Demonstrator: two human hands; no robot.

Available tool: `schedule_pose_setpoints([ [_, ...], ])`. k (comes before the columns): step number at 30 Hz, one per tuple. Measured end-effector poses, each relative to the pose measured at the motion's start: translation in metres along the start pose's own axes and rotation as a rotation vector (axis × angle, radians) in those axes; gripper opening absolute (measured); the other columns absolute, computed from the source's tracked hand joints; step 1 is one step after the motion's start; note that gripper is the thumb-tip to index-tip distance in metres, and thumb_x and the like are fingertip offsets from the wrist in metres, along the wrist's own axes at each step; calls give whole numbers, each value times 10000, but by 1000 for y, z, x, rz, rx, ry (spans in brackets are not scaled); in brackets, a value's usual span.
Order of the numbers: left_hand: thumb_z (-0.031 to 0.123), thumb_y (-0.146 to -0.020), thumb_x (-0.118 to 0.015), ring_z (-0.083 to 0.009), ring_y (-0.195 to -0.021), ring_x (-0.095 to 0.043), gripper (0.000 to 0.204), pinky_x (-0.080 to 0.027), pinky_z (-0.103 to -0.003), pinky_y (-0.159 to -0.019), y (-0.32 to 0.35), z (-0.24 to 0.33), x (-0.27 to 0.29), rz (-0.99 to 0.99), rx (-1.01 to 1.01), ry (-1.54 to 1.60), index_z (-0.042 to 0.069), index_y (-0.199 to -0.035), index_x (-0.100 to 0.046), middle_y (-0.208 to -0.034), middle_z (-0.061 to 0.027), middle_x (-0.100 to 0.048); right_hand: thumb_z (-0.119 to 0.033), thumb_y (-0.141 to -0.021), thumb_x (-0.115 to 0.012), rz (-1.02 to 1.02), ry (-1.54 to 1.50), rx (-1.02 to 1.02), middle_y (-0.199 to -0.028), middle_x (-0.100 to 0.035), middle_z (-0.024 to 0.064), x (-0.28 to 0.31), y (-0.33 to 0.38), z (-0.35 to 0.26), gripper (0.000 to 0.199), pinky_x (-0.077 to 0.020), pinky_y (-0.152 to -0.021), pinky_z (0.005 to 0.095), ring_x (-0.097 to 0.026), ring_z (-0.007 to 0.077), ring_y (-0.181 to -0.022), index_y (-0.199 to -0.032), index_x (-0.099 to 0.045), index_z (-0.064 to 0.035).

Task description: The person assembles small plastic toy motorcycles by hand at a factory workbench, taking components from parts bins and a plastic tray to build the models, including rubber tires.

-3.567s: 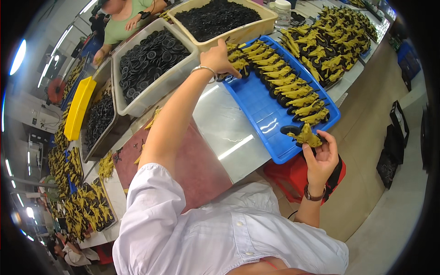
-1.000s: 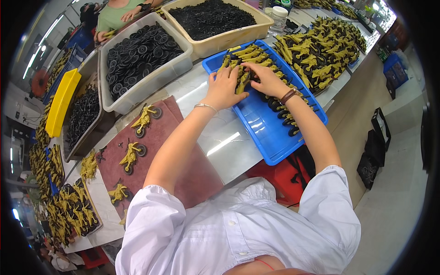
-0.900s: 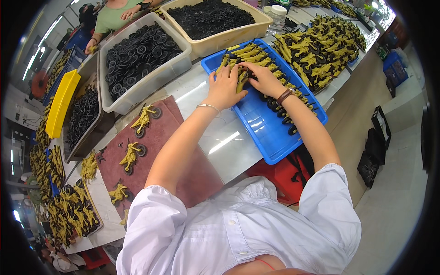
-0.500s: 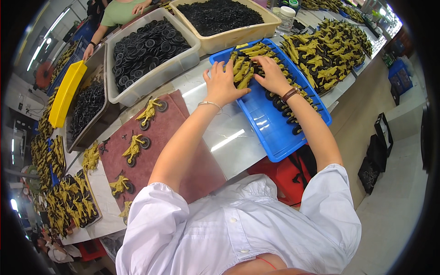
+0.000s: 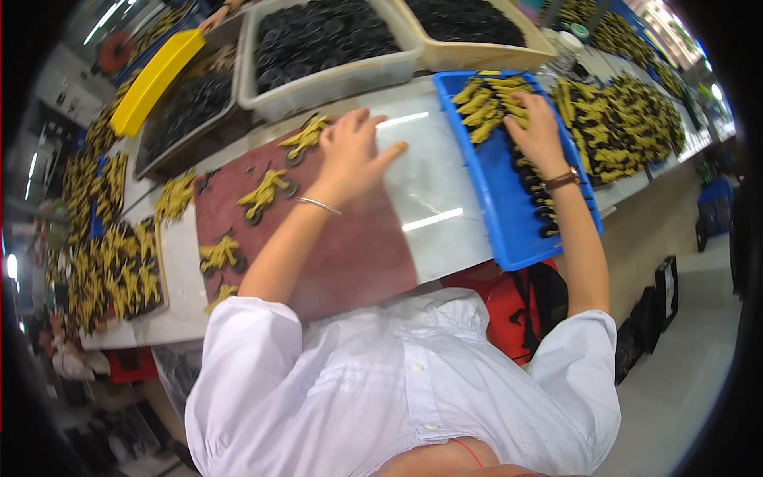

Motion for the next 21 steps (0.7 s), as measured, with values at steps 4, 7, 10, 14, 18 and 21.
schedule_pose_setpoints([
  [4,370,-858,-668,-274,-1128,-589,445,-432,-394,-958,48,-97,76,56,239,-127,68,-1183,-628,-1177,-167,-627,-165,-809,-697,-102,-321,129,-1034,-624,129,-5,-12,-91,371,-490,-839,352,-607,273,-949,-1149,-595,-56],
  [7,288,-870,-697,-174,-977,-648,395,-515,-304,-809,83,-167,109,-20,387,-115,-4,-1125,-619,-1003,-119,-681,-254,-849,-702,-347,-609,138,-1029,-646,112,-49,-14,-157,381,-522,-767,325,-626,199,-933,-1145,-596,-39],
  [10,250,-841,-738,-167,-959,-637,426,-510,-298,-815,111,-187,113,-146,517,70,-18,-1122,-564,-995,-124,-667,-292,-857,-696,-501,-743,136,-1002,-660,123,-121,-21,-201,418,-525,-781,329,-638,203,-926,-1157,-592,-20],
  [14,201,-699,-858,-181,-957,-618,660,-494,-287,-837,121,-198,88,-233,655,432,-26,-1163,-447,-1045,-140,-632,-343,-827,-720,-552,-776,20,-1032,-673,150,-213,-37,-234,497,-525,-803,341,-657,237,-939,-1169,-591,-7],
  [18,211,-657,-873,-158,-881,-628,663,-504,-275,-769,122,-195,81,-217,632,356,-53,-1159,-530,-971,-122,-659,-368,-696,-826,-437,-437,-57,-1142,-651,195,-256,-57,-239,641,-490,-919,368,-633,302,-1062,-1180,-598,-14],
  [21,193,-672,-856,-126,-805,-608,532,-484,-260,-713,124,-162,106,-310,612,421,-41,-1086,-617,-894,-69,-665,-317,-610,-891,-500,-431,-139,-1112,-653,212,-268,-65,-228,736,-509,-876,351,-641,276,-1029,-1182,-585,30],
])
Point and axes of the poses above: each hand's wrist, its own y-axis away from the middle knuckle, its own x-axis out of the back of the hand, z = x × y, the point moved 8 cm from there along -y, towards the middle knuckle
